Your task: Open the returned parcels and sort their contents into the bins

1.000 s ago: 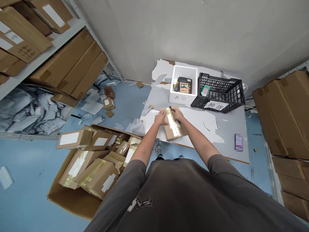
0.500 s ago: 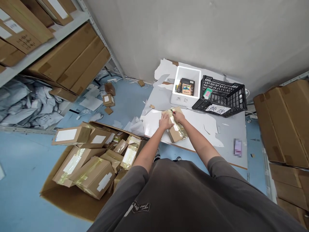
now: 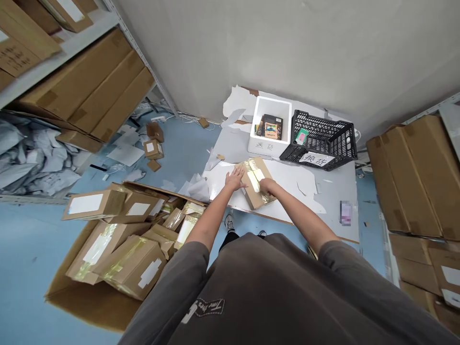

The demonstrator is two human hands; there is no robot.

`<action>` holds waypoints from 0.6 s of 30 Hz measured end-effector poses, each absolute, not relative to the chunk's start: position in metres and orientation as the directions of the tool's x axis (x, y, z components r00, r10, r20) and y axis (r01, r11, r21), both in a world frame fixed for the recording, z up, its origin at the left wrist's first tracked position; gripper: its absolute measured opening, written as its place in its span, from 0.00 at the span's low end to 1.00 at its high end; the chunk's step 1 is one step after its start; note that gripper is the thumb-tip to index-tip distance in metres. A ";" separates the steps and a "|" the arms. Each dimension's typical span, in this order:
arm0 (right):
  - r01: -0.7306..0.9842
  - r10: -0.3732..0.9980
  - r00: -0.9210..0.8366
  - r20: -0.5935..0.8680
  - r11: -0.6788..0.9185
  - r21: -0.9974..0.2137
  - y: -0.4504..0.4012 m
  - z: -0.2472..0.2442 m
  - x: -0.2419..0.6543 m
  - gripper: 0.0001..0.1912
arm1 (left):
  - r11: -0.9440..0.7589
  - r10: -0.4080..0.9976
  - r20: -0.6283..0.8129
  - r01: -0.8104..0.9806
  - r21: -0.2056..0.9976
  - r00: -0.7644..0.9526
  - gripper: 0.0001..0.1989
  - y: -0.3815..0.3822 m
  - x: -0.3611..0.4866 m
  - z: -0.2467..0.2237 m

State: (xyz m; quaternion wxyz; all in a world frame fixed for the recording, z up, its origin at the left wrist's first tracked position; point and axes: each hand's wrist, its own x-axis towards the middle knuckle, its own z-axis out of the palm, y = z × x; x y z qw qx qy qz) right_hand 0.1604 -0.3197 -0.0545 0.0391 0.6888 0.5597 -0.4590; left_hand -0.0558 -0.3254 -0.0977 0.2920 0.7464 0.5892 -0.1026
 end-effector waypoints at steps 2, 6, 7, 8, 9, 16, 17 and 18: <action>0.820 0.717 0.013 -0.697 -0.406 -0.403 -0.358 -0.059 0.187 0.24 | -0.134 0.825 -0.490 0.940 0.314 0.282 0.54 -0.324 -0.056 -0.100; 0.824 0.711 0.105 -0.695 -0.453 -0.339 -0.423 -0.066 0.220 0.17 | -0.122 0.822 -0.502 0.945 0.305 0.268 0.54 -0.318 -0.055 -0.106; 0.823 0.712 0.102 -0.695 -0.452 -0.343 -0.432 -0.066 0.224 0.16 | -0.119 0.821 -0.507 0.947 0.298 0.262 0.55 -0.317 -0.054 -0.107; 0.822 0.713 0.093 -0.695 -0.449 -0.351 -0.438 -0.065 0.226 0.15 | -0.117 0.818 -0.514 0.950 0.290 0.258 0.56 -0.315 -0.053 -0.108; 0.819 0.715 0.087 -0.694 -0.448 -0.358 -0.441 -0.064 0.228 0.15 | -0.116 0.818 -0.516 0.952 0.284 0.254 0.57 -0.314 -0.052 -0.107; 0.770 0.704 -0.031 -0.709 -0.436 -0.466 -0.439 -0.036 0.278 0.22 | -0.145 0.858 -0.446 0.952 0.269 0.256 0.53 -0.323 -0.047 -0.084; 0.771 0.739 -0.019 -0.673 -0.418 -0.480 -0.437 -0.035 0.284 0.24 | -0.190 0.862 -0.410 0.939 0.285 0.299 0.50 -0.327 -0.044 -0.081; 0.781 0.771 0.020 -0.636 -0.410 -0.472 -0.434 -0.036 0.288 0.27 | -0.250 0.854 -0.377 0.918 0.307 0.358 0.46 -0.331 -0.039 -0.078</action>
